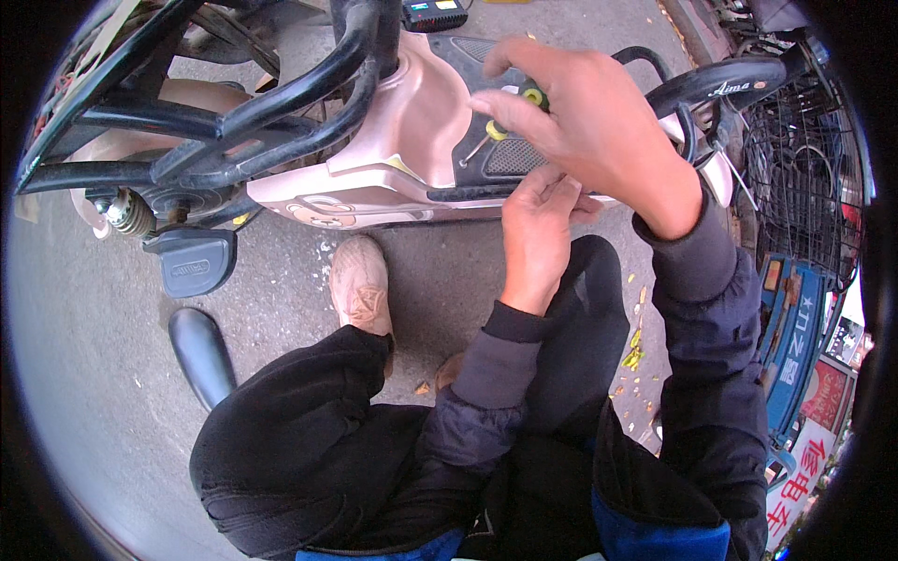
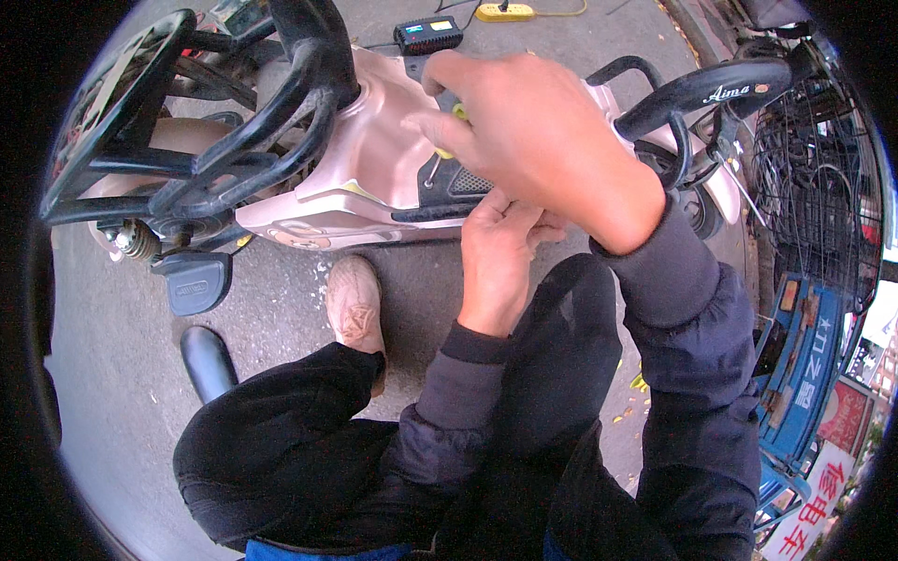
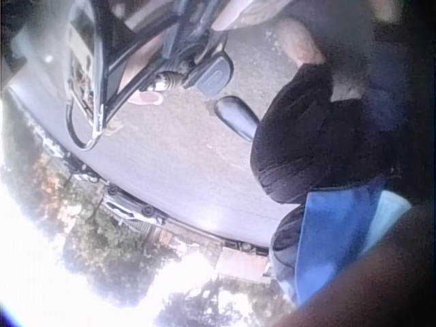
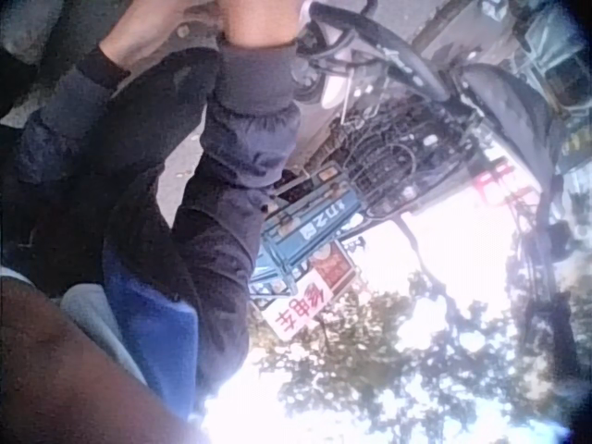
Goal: The person uses a screwdriver to remove screws from the floorboard of a pink electric scooter, then removes the seat and reattaches it. The person handles screws, a screwdriver, and the scooter seat.
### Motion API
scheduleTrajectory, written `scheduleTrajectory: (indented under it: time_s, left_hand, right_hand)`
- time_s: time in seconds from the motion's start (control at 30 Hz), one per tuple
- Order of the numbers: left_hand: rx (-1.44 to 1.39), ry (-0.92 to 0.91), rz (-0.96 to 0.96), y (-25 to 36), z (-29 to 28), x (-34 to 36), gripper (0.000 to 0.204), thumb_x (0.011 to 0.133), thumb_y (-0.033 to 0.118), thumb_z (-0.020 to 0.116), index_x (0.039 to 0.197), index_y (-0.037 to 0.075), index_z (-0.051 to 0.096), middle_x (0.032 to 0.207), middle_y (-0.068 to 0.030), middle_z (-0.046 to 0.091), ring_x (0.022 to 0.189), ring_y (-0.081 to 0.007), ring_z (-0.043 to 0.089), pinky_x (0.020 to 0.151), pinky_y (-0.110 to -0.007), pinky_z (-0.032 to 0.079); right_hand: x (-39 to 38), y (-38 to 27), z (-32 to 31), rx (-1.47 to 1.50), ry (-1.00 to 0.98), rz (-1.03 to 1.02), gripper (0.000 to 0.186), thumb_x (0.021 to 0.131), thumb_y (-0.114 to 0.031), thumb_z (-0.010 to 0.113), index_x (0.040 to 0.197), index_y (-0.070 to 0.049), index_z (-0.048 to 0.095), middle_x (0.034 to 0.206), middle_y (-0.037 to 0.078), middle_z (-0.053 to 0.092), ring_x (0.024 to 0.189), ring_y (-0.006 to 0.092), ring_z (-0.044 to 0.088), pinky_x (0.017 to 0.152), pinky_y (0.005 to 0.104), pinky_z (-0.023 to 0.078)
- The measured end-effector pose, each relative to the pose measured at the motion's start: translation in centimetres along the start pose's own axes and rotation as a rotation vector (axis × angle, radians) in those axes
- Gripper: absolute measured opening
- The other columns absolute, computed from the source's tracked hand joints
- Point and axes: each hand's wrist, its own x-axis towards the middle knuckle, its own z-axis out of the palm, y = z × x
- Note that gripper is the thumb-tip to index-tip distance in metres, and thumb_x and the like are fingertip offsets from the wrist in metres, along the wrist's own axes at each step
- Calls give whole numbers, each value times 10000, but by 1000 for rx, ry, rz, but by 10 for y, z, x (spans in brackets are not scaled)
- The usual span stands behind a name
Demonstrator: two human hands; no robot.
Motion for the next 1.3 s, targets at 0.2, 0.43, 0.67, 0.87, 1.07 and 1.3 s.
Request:
scheduleTrajectory:
  time_s: [0.2, 0.43, 0.67, 0.87, 1.07, 1.3]
  left_hand:
    - [67, 54, 11, 5, -2, 0, 154, 1056, 94, 600, 1049, -26, 696, 853, -83, 714, 702, -135, 634, 641, -271, 479]
    - [63, 64, -8, 7, -5, -1, 143, 1042, 95, 609, 958, 8, 687, 764, -64, 661, 659, -129, 592, 608, -269, 443]
    - [18, 59, 13, 4, -5, -1, 226, 1082, 177, 641, 971, -7, 713, 786, -21, 646, 641, -89, 550, 596, -264, 428]
    - [-25, 46, 31, 4, -3, -1, 207, 1079, 161, 637, 1068, -21, 736, 839, -39, 693, 723, -103, 614, 674, -273, 484]
    - [-57, 20, 52, 5, -5, -1, 197, 1075, 137, 634, 1086, -32, 734, 905, -71, 737, 774, -126, 665, 724, -289, 528]
    - [-37, 8, 25, 5, -6, 0, 205, 1087, 153, 629, 1087, -30, 721, 883, -71, 724, 743, -135, 668, 685, -284, 526]
  right_hand:
    - [-3, -3, 3, 164, 101, -196, 413, 928, -136, 721, 1327, -57, 649, 1014, 195, 681, 814, 361, 680, 730, 414, 551]
    - [-6, -3, 7, 224, 193, -211, 422, 941, -144, 720, 1351, -77, 651, 932, 165, 673, 756, 332, 676, 704, 404, 551]
    - [-3, 4, 10, 76, 131, -84, 394, 954, -208, 750, 1313, -75, 657, 920, 166, 697, 713, 337, 670, 673, 401, 541]
    - [-3, 5, 7, 132, 153, -133, 401, 960, -274, 777, 1285, -67, 665, 813, 180, 673, 673, 366, 652, 656, 405, 536]
    - [-6, 1, 11, 309, 221, -207, 383, 980, -263, 763, 1286, -54, 669, 805, 191, 655, 666, 361, 631, 656, 400, 533]
    - [-6, 3, 9, 17, 79, -7, 431, 971, -161, 741, 1381, -69, 646, 806, 147, 613, 692, 279, 636, 675, 358, 528]
